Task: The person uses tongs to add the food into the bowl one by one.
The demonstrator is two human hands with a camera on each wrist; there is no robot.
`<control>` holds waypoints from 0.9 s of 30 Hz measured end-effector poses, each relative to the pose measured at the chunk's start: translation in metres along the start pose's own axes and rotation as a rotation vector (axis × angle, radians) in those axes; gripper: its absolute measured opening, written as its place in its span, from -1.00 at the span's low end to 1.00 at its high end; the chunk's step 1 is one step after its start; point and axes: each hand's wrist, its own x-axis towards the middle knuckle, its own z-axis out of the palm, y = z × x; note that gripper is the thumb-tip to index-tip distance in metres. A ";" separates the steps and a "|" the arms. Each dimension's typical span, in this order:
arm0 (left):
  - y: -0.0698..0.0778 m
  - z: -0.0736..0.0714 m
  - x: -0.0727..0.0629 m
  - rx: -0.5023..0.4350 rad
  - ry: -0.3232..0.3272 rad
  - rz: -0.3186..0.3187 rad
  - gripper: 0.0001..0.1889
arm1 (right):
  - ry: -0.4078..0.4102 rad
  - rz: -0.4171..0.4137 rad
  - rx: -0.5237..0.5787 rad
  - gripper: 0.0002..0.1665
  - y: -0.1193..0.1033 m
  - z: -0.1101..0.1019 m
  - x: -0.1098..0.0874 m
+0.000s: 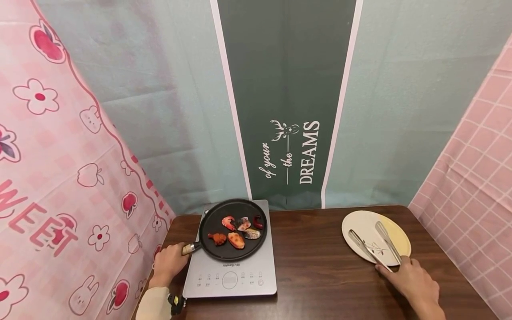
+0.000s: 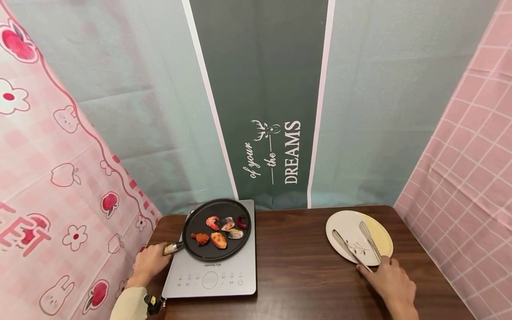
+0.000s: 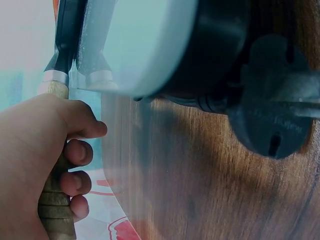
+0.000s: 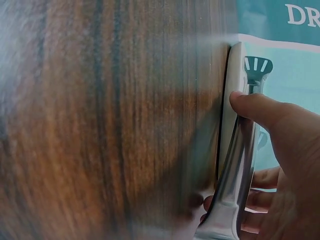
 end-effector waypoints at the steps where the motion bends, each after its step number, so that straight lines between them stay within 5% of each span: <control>1: 0.000 0.000 0.000 0.001 0.001 0.002 -0.80 | -0.001 -0.002 0.001 0.29 0.000 0.000 0.000; 15: 0.006 -0.005 -0.001 -0.045 -0.024 0.012 -0.79 | -0.050 -0.020 -0.010 0.35 -0.004 -0.010 -0.004; 22: 0.017 -0.017 0.004 -0.051 0.026 0.075 -0.61 | 0.203 -0.150 -0.036 0.23 -0.022 -0.023 0.000; 27: 0.030 -0.022 0.014 -0.061 0.072 0.093 -0.56 | 0.235 -0.278 -0.019 0.15 -0.043 -0.038 0.017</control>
